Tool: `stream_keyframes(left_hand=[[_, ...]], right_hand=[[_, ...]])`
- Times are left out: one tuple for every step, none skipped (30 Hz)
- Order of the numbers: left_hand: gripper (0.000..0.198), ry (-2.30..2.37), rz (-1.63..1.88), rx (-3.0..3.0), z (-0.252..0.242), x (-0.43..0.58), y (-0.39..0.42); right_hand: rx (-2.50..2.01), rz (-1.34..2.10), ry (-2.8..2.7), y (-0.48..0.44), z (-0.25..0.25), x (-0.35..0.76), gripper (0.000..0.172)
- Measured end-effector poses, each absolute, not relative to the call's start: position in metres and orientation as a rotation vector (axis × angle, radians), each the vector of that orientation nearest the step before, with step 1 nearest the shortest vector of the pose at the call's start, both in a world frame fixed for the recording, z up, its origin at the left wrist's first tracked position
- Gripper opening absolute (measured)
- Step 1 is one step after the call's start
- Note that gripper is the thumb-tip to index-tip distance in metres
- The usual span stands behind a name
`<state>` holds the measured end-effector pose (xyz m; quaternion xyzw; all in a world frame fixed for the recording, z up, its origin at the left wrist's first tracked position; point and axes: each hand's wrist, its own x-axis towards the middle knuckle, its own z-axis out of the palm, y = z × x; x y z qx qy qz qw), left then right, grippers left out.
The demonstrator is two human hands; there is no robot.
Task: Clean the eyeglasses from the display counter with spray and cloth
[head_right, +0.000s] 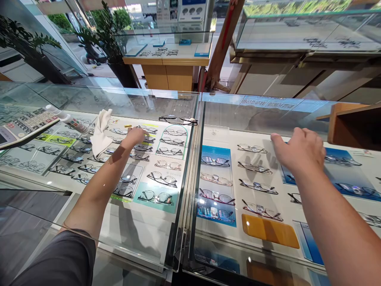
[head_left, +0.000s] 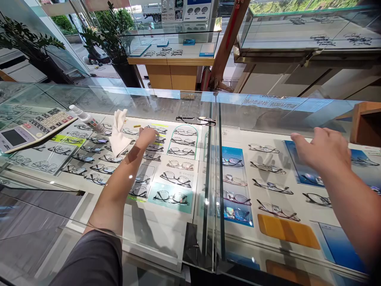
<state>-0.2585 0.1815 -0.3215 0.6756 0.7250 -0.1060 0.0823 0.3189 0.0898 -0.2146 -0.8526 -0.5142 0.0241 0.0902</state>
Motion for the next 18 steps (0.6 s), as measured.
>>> stream_keyframes(left_hand=[[0.053,2.166,-0.315,2.018,-0.322,-0.259,0.182],[0.052,2.166,-0.312,2.018,-0.322,-0.259,0.182],[0.051,2.167,-0.308,2.022,-0.321,-0.259,0.182],[0.05,2.169,-0.302,2.027,-0.32,-0.259,0.181],[0.05,2.171,-0.297,2.035,-0.319,-0.26,0.18],[0.049,2.176,-0.281,2.049,-0.316,-0.26,0.179],[0.048,2.186,-0.248,2.071,-0.313,-0.259,0.176],[0.046,2.204,-0.192,2.1,-0.309,-0.258,0.173],[0.044,2.23,-0.113,2.132,-0.304,-0.256,0.169],[0.04,2.259,-0.015,2.161,-0.299,-0.253,0.163],[0.037,2.287,0.088,2.181,-0.294,-0.248,0.157],[0.033,2.314,0.18,2.186,-0.289,-0.243,0.149],[0.029,2.333,0.247,2.178,-0.286,-0.236,0.139],[0.026,2.341,0.289,2.166,-0.283,-0.229,0.129],[0.023,2.34,0.314,2.159,-0.282,-0.222,0.117],[0.02,2.322,0.322,2.163,-0.281,-0.214,0.105],[0.02,2.284,0.32,2.187,-0.282,-0.207,0.091],[0.02,2.242,0.313,2.224,-0.283,-0.201,0.077]], right_hand=[[-2.528,0.066,-1.53,0.09,-0.216,0.32,0.097],[-2.52,0.062,-1.531,0.09,-0.217,0.321,0.097],[-2.512,0.06,-1.529,0.09,-0.217,0.321,0.096],[-2.509,0.061,-1.525,0.09,-0.217,0.321,0.096],[-2.513,0.067,-1.522,0.09,-0.216,0.32,0.096],[-2.522,0.075,-1.521,0.09,-0.215,0.319,0.096],[-2.536,0.084,-1.521,0.089,-0.214,0.318,0.097],[-2.549,0.091,-1.52,0.089,-0.212,0.316,0.097],[-2.559,0.095,-1.52,0.089,-0.211,0.314,0.096],[-2.564,0.095,-1.519,0.089,-0.21,0.313,0.095],[-2.562,0.092,-1.518,0.089,-0.21,0.313,0.094],[-2.554,0.089,-1.518,0.089,-0.21,0.312,0.093],[-2.543,0.088,-1.517,0.09,-0.211,0.313,0.092],[-2.53,0.087,-1.517,0.091,-0.212,0.313,0.09],[-2.516,0.087,-1.516,0.092,-0.214,0.315,0.09],[-2.503,0.087,-1.515,0.093,-0.216,0.316,0.089],[-2.49,0.088,-1.513,0.094,-0.218,0.317,0.088],[-2.479,0.092,-1.511,0.095,-0.22,0.318,0.088]])
